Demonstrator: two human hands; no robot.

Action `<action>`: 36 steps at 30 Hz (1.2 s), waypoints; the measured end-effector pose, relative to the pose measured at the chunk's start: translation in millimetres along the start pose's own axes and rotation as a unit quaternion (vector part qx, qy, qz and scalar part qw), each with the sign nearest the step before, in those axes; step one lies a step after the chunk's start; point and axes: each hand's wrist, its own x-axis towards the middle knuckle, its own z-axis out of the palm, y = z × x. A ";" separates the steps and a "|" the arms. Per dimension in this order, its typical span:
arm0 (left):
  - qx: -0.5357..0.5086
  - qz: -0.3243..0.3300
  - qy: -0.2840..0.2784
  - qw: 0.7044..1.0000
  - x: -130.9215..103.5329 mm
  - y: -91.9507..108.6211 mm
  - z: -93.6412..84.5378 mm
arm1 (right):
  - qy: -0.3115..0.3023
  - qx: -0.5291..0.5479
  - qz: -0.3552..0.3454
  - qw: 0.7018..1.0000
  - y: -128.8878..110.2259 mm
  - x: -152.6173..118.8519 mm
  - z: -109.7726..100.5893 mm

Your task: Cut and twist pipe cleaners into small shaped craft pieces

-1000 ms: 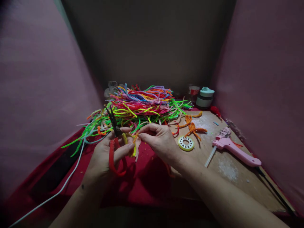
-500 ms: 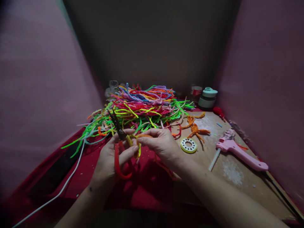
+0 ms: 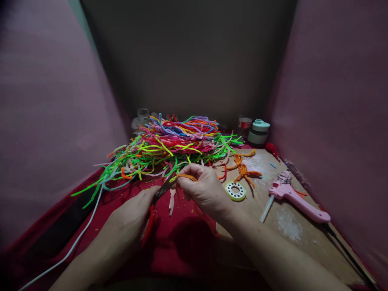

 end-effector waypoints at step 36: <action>0.000 0.057 -0.030 0.998 0.7 9.4 -14.3 | -0.145 -0.005 0.107 0.984 -1.8 -0.8 -9.1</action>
